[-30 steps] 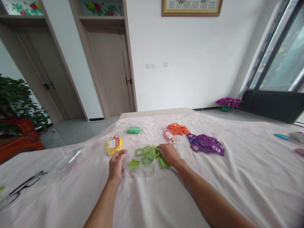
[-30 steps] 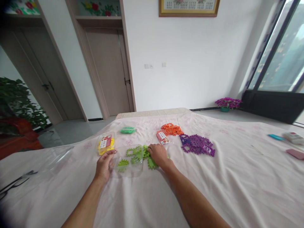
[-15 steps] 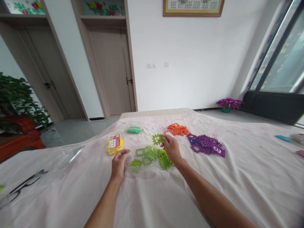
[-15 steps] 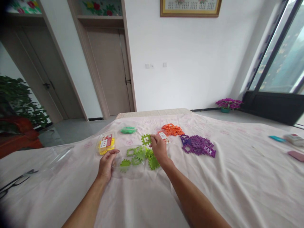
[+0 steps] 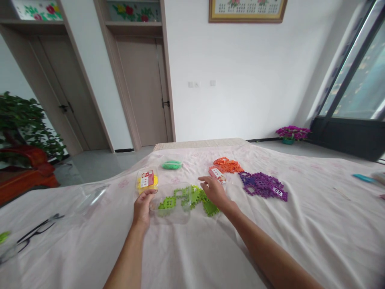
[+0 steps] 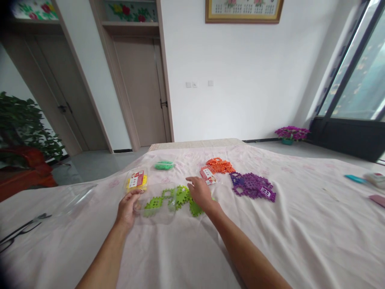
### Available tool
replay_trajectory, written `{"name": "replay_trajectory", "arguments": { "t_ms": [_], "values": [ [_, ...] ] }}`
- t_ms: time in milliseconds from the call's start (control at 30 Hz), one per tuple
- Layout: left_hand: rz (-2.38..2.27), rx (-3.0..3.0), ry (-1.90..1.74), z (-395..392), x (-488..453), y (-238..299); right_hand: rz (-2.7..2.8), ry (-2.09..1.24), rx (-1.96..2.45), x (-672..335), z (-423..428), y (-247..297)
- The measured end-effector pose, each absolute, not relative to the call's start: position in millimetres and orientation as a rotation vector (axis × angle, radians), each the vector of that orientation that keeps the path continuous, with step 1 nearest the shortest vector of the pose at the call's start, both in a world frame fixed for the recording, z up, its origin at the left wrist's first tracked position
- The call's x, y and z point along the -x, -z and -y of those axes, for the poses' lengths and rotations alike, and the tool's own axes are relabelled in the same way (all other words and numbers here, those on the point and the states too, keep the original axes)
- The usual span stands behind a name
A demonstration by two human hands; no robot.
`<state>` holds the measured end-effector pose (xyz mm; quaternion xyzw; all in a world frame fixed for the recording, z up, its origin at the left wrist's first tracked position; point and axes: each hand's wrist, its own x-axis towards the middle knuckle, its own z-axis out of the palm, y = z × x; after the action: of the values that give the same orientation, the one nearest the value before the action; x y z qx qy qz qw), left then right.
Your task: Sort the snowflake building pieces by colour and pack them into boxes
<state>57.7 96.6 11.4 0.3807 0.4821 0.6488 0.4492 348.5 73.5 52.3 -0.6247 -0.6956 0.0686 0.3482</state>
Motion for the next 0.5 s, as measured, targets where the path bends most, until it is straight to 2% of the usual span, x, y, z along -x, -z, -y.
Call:
{"name": "replay_trajectory", "arguments": {
  "t_ms": [233, 500],
  "values": [
    [-1.092, -0.820, -1.581, -101.2, -38.3, -10.2, 2.225, -0.124, 1.749, -301.8, -76.8, -54.8],
    [-1.095, -0.755, -1.670, -106.2, -32.9, -12.1, 2.012, -0.015, 1.786, -296.5, -84.4, -45.0]
  ]
}}
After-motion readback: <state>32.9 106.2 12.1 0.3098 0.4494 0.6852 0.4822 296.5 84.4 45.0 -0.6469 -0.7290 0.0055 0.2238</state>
